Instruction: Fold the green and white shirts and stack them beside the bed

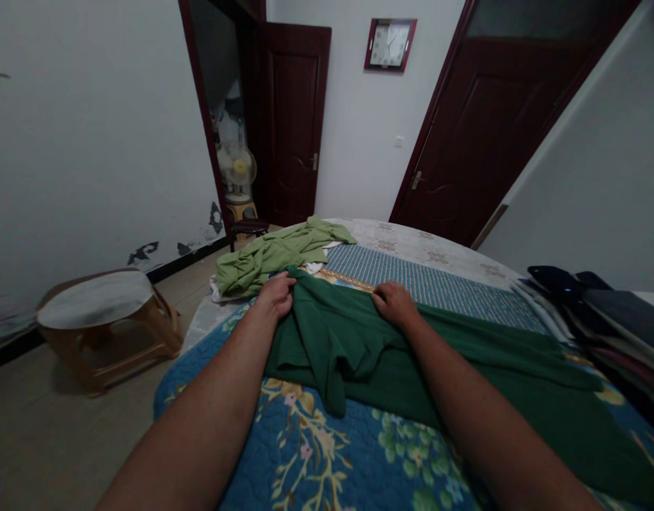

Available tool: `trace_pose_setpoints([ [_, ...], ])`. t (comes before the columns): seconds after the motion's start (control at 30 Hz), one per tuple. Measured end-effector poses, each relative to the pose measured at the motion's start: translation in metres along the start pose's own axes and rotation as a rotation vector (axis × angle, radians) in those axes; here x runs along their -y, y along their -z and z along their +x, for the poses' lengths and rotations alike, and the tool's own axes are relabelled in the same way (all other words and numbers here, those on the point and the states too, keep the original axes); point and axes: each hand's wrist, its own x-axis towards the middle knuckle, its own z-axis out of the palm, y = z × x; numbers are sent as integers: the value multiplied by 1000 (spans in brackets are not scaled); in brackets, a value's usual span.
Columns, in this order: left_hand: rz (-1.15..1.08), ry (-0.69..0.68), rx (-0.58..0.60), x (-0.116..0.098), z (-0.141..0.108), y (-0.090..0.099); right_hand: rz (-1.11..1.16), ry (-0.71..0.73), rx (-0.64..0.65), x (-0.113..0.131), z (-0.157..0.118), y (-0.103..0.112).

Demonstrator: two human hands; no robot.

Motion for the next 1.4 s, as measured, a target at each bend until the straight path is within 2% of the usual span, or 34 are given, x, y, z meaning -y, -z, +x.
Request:
trace_pose_setpoints([
  [0.13, 30, 46, -8, 1, -5, -6, -48, 16, -8, 4, -3, -1],
  [0.33, 50, 48, -64, -3, -6, -6, -90, -142, 1, 12, 7, -3],
  [0.5, 38, 35, -79, -4, -1, -3, -49, -228, 90, 10, 22, 0],
  [0.6, 30, 39, -66, -3, 0, -3, 0, -251, 50, 17, 23, 5],
  [0.67, 26, 39, -51, -2, -1, -4, 40, -146, -27, 30, 20, 8],
  [0.73, 31, 25, -39, -1, -1, -3, 112, 66, -77, 50, 15, 10],
  [0.83, 50, -26, -32, 0, -2, -2, 256, 372, -39, 87, 9, 5],
  [0.9, 64, -57, -18, 0, -3, -1, 309, 462, 0, 107, 8, -3],
  [0.97, 91, -86, -5, 1, -3, -1, 301, 488, 16, 118, 8, -13],
  [1.07, 138, -143, 3, 2, -3, -2, 240, 457, 27, 121, 10, -22],
  [1.23, 150, -204, -5, 5, -1, -6, 185, 330, 102, 118, 12, -22],
  [1.3, 267, -260, -71, 6, -3, -6, 181, 272, 126, 120, 14, -23],
  [1.4, 639, -474, -175, 7, -15, -4, 181, 207, 136, 123, 17, -27],
])
